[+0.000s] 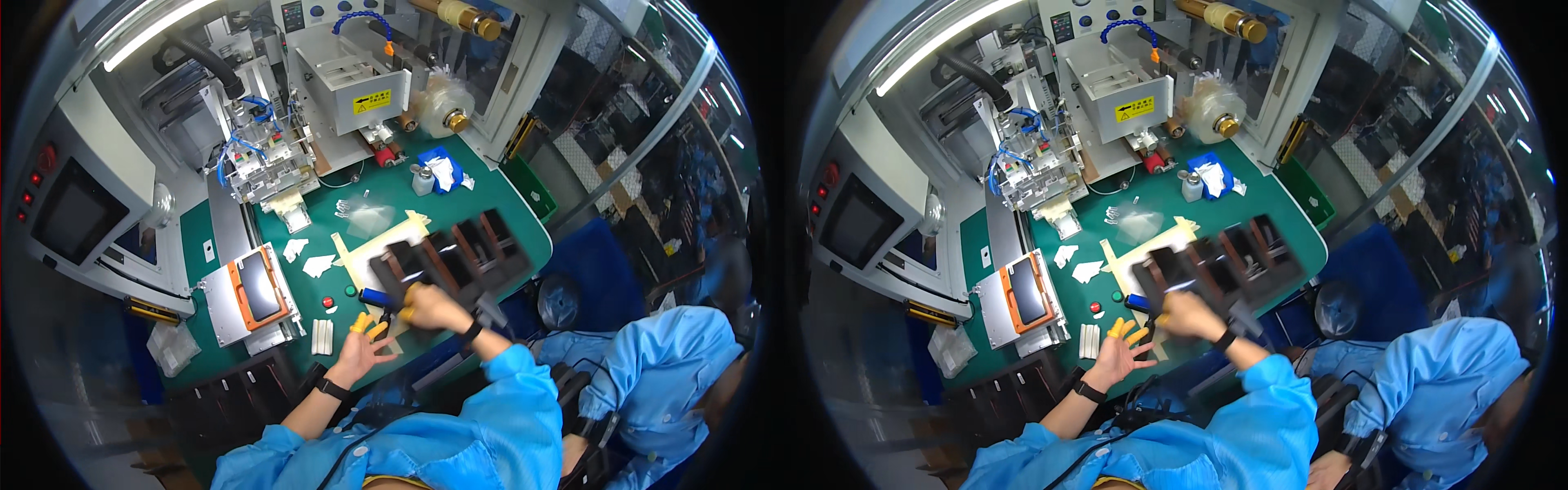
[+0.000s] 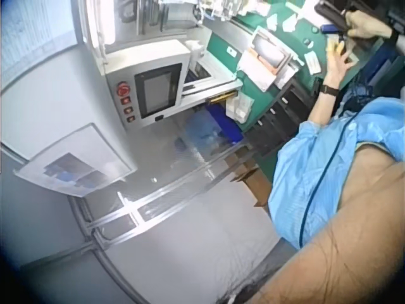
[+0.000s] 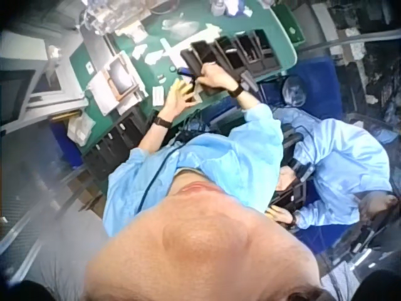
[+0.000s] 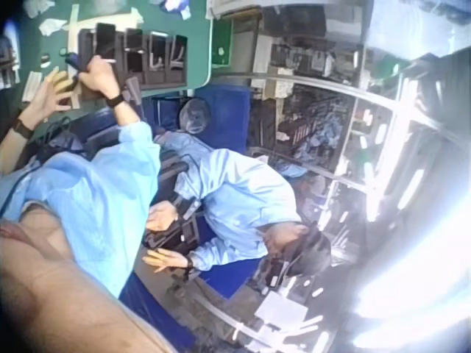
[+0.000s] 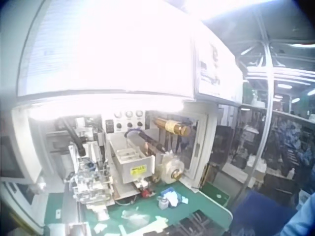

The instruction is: Cleaning smartphone screens with a roller and organizing them into a multi-slot tray at a manufacturing workstation.

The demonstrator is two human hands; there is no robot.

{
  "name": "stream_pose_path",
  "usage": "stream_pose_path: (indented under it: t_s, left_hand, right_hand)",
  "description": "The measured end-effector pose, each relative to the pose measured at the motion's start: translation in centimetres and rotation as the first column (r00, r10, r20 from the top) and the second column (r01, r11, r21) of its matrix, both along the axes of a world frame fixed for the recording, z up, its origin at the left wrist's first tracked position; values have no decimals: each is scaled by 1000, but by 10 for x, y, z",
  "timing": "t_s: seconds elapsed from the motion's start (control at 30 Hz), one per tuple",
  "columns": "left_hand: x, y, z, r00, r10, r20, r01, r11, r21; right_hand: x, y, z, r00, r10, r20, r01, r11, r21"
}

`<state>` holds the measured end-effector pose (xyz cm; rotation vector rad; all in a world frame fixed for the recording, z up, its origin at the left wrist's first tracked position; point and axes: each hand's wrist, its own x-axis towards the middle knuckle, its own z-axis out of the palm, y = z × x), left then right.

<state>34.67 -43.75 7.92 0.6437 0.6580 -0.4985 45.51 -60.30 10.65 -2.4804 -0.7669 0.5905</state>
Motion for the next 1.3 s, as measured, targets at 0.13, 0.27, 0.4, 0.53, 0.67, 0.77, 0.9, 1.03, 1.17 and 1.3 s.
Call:
stream_pose_path:
  t_s: [0.13,0.27,0.4,0.53,0.67,0.77,0.9,1.03,1.17,1.3]
  left_hand:
    - [-14,9,-13,955,237,179,-281,913,295]
    - [-49,39,-7,940,334,64,-322,811,489]
    - [-59,43,-6,886,418,199,-461,757,463]
    - [-68,61,-4,893,354,277,-449,705,548]
    - [-109,112,17,860,391,326,-509,644,571]
    - [-157,171,29,866,402,296,-493,594,635]
    - [-235,258,29,852,450,269,-456,385,802]
    - [-316,353,5,886,457,80,-223,266,938]
    - [-359,397,-27,886,463,-33,-52,170,984]
    - [-357,403,-38,876,472,-98,59,97,994]
  right_hand:
    - [-17,16,26,702,57,-709,300,880,368]
    - [68,-61,-49,607,-720,335,644,693,323]
    - [94,-152,-159,531,-837,130,840,501,-208]
    - [90,-145,-192,467,-884,-2,883,466,48]
    - [48,-79,-90,568,-747,-345,815,570,107]
    - [21,-42,-67,743,-477,-470,653,672,350]
    - [-31,54,-37,920,-246,-304,332,902,276]
    - [-108,151,-20,965,-123,-231,164,972,166]
    - [-159,199,-48,974,-132,-183,143,989,48]
    - [-182,203,-53,990,-139,1,139,990,-37]
